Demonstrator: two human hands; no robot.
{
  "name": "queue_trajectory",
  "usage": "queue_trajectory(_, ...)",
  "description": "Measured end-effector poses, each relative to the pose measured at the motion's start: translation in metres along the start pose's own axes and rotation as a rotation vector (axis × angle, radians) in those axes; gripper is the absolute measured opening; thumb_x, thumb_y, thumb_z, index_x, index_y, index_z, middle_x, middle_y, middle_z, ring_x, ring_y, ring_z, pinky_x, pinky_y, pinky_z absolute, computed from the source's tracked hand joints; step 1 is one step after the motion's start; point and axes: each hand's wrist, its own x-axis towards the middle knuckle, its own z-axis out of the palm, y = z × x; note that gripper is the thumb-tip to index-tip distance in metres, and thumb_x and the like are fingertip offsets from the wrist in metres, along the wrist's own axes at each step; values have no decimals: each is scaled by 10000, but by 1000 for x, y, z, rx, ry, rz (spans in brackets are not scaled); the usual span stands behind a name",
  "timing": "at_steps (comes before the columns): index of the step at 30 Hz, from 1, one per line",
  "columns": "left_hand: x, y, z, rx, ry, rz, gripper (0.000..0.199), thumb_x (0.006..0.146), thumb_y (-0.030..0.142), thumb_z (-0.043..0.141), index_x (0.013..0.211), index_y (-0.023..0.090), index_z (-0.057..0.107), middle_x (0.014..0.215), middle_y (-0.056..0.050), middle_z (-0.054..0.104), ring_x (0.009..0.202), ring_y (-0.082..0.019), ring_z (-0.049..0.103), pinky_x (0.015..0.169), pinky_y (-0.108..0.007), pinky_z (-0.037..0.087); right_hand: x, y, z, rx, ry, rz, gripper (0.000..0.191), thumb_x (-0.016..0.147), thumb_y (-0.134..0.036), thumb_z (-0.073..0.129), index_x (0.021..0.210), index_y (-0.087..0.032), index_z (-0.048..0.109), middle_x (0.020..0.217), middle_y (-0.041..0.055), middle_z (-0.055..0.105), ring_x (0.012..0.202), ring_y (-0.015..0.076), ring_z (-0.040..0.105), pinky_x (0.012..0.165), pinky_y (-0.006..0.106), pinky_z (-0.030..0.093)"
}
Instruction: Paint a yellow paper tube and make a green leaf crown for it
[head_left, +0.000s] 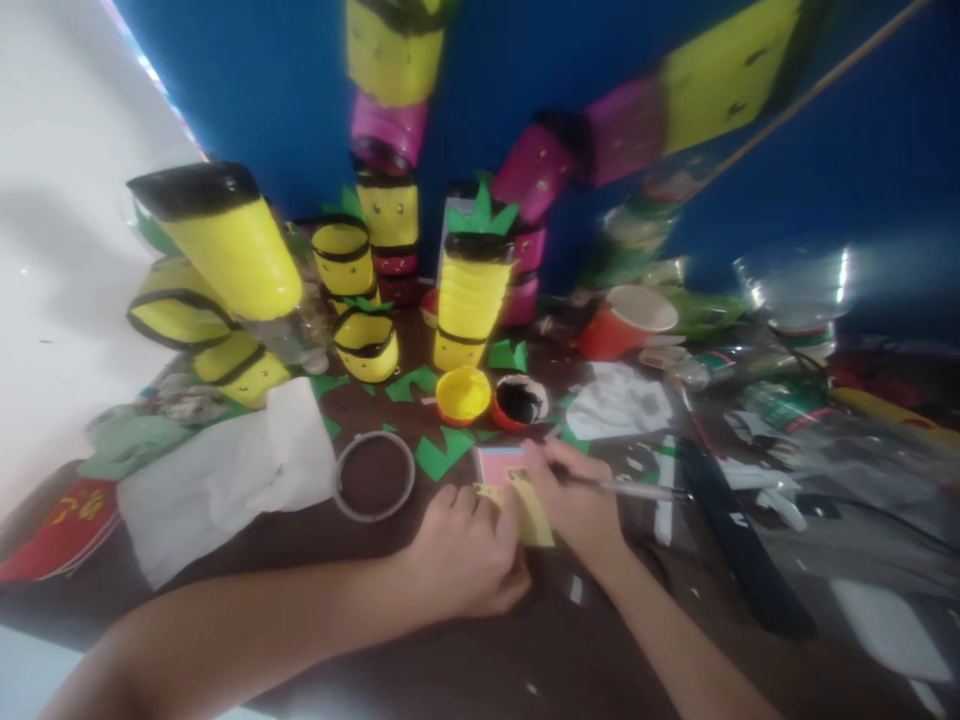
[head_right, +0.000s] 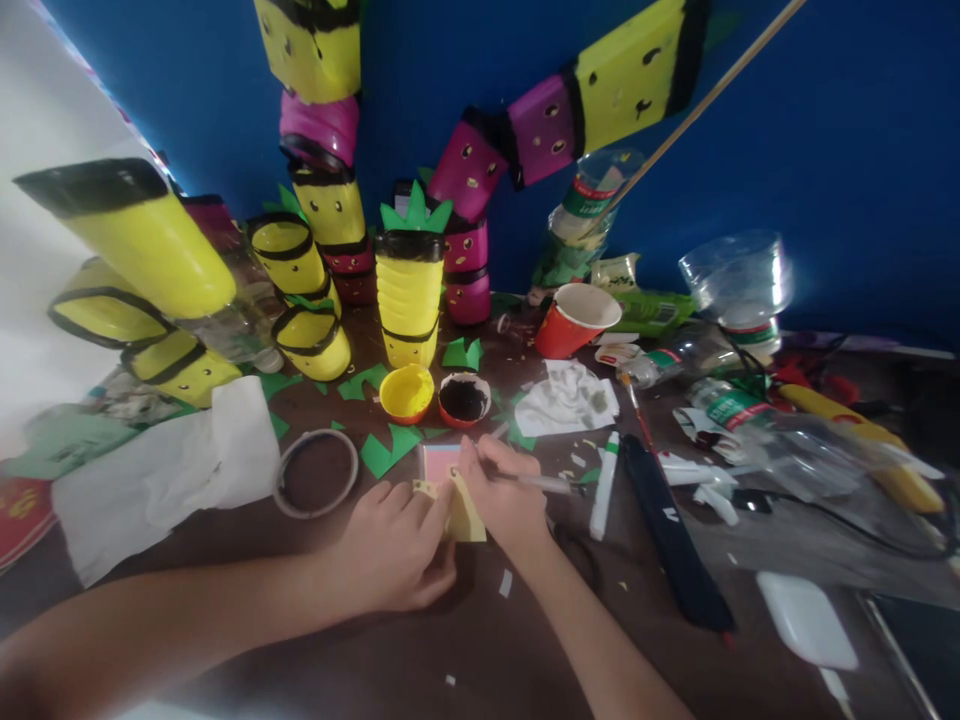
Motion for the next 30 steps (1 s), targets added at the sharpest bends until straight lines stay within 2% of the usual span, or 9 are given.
queue_trajectory(9, 1, -1, -1, 6, 27, 4, 457, 731, 332, 438, 1079, 73, 581, 642, -67, 600, 578, -210, 546, 520, -333, 365, 0, 0, 0, -1, -1, -7, 401, 832, -324, 478, 499, -191, 297, 458, -64, 304, 446, 71, 321, 470, 203, 308)
queue_trajectory(30, -1, 0, 0, 1, -13, 5, 475, 743, 348, 439, 1113, 74, 557, 662, -73, 605, 591, -211, 551, 528, -334, 362, 0, -3, -1, 30, -18, 11, 415, 825, -335, 481, 493, -195, 275, 456, -62, 276, 447, 77, 301, 449, 213, 292)
